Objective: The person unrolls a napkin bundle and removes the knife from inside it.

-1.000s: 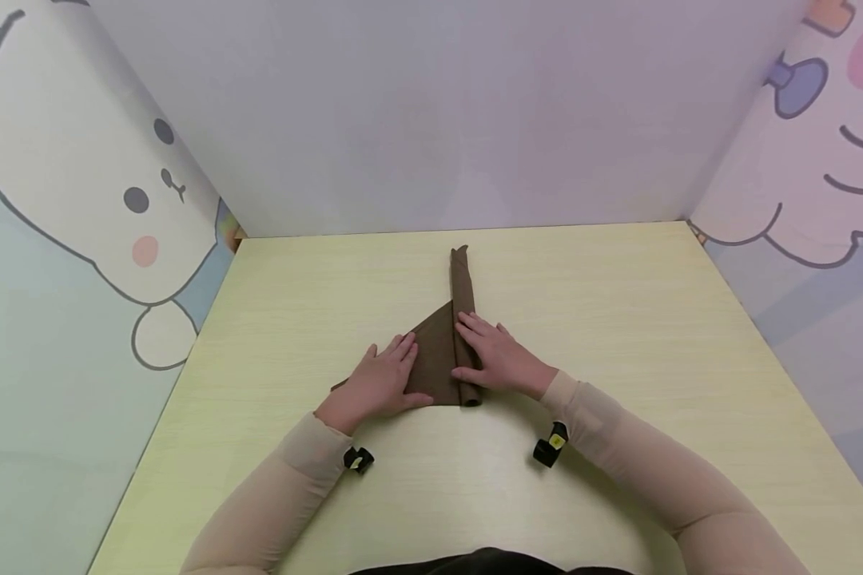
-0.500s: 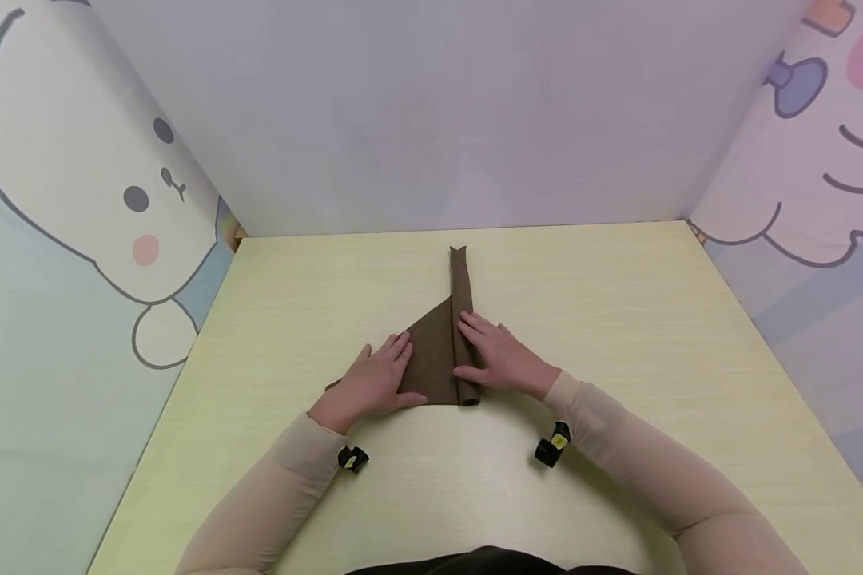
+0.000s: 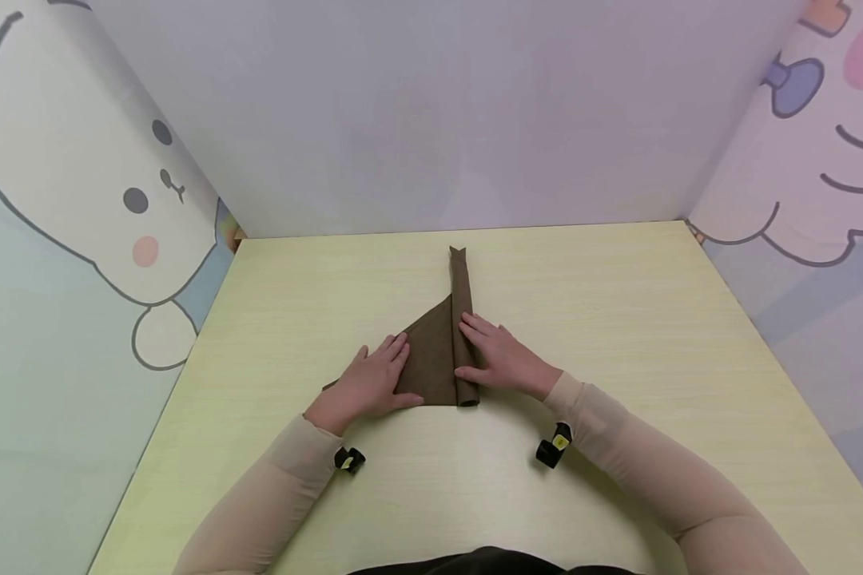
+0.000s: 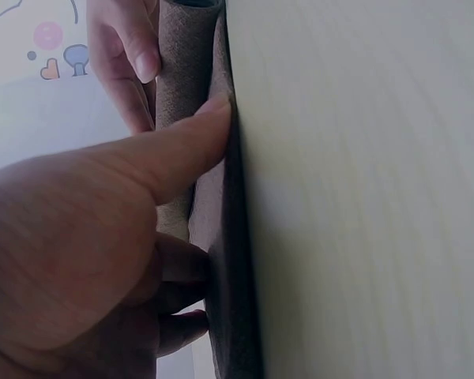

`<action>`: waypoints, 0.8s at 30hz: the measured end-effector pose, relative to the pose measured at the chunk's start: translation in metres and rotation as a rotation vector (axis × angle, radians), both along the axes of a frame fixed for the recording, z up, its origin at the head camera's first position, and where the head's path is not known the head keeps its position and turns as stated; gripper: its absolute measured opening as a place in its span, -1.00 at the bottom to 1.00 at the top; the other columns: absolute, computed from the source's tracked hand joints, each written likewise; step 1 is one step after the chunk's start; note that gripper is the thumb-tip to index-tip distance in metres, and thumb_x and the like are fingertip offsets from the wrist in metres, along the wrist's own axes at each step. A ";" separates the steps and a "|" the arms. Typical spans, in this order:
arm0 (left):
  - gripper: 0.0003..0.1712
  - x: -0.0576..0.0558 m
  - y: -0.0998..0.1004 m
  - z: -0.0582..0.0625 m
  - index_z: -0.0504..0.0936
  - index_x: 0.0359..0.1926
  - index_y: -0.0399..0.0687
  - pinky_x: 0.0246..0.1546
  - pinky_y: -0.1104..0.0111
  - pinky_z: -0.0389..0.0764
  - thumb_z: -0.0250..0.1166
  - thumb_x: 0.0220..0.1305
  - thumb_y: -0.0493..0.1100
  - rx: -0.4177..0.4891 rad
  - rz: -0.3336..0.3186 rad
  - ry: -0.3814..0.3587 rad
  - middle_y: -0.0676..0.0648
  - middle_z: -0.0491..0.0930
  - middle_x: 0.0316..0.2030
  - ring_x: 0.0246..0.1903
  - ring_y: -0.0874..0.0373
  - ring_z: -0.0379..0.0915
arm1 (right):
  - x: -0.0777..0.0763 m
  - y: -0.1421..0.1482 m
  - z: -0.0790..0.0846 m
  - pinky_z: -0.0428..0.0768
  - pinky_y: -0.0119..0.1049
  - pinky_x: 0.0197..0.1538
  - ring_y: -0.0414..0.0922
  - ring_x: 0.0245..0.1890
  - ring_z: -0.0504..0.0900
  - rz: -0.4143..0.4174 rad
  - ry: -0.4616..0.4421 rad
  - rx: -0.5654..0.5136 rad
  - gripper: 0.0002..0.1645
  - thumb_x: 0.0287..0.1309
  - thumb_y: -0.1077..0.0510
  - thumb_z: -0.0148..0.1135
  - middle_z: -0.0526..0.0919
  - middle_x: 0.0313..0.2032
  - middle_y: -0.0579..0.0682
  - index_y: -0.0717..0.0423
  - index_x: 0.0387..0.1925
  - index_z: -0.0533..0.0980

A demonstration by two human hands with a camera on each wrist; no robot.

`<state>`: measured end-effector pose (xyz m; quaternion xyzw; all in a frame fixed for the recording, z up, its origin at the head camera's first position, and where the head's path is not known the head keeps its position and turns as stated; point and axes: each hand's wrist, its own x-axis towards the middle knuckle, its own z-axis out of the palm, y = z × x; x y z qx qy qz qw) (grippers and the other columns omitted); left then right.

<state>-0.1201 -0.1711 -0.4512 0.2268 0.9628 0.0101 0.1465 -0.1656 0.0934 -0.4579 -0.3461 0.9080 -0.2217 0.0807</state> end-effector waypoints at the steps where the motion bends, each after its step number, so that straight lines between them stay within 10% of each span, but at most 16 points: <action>1: 0.14 0.000 0.000 0.000 0.05 0.48 -0.22 0.29 -0.14 0.07 0.07 0.17 0.50 0.001 0.000 -0.001 -0.14 -0.12 0.50 0.46 -0.03 -0.19 | 0.000 0.000 0.000 0.14 0.24 0.30 0.05 0.45 0.02 0.001 -0.002 -0.002 0.02 0.20 -0.27 0.21 0.02 0.46 0.16 0.28 0.43 0.11; 24: 0.15 0.002 -0.010 -0.001 0.04 0.48 -0.21 0.30 -0.14 0.07 0.09 0.16 0.49 0.011 0.027 -0.012 -0.14 -0.13 0.50 0.47 -0.04 -0.22 | -0.002 0.010 -0.003 0.07 0.16 0.36 0.06 0.45 0.01 -0.017 -0.080 -0.029 0.04 0.19 -0.25 0.23 0.03 0.47 0.13 0.25 0.45 0.07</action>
